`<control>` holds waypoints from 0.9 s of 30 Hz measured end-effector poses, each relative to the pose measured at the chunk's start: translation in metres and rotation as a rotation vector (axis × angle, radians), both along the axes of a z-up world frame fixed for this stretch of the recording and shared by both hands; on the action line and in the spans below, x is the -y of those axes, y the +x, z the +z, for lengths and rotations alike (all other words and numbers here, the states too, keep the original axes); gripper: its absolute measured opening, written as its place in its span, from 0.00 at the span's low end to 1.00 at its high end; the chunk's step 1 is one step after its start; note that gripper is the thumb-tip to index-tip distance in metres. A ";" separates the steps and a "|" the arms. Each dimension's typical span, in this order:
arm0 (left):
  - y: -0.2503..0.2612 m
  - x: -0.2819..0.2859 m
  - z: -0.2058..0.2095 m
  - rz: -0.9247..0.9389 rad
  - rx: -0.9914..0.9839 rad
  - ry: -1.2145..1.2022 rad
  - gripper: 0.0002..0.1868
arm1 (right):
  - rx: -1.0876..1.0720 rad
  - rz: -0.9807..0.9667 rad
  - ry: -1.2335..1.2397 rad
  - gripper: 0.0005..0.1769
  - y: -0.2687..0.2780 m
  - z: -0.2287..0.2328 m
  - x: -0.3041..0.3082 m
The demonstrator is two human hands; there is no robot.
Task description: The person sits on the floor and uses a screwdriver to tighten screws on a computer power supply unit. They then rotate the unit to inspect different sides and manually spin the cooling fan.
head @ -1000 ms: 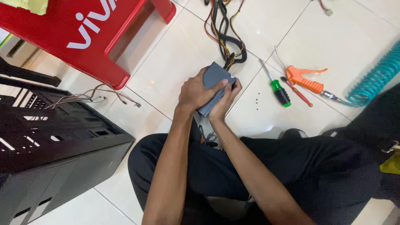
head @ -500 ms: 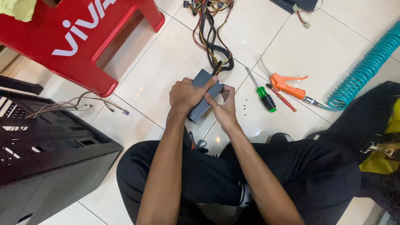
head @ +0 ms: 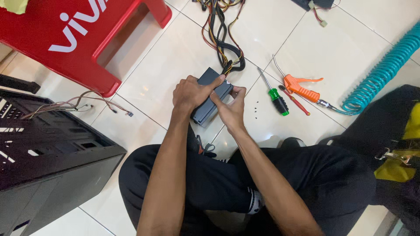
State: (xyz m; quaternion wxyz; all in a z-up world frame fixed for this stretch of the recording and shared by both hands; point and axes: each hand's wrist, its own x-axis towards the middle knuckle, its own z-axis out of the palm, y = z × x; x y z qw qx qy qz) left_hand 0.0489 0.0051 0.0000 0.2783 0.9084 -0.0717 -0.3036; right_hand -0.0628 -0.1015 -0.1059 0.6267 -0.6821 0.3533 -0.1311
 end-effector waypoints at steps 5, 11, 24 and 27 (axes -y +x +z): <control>-0.005 0.003 0.001 -0.081 0.025 0.013 0.52 | -0.014 0.005 -0.033 0.36 -0.014 0.024 -0.006; -0.010 0.008 -0.004 -0.185 0.042 0.046 0.50 | -0.136 0.177 -0.150 0.39 -0.031 0.035 0.010; -0.002 0.014 -0.032 -0.214 0.095 0.078 0.46 | -0.204 0.240 0.110 0.62 -0.014 0.105 -0.001; -0.004 0.010 -0.011 -0.199 0.023 0.057 0.53 | -0.150 0.259 0.112 0.48 -0.025 0.073 -0.002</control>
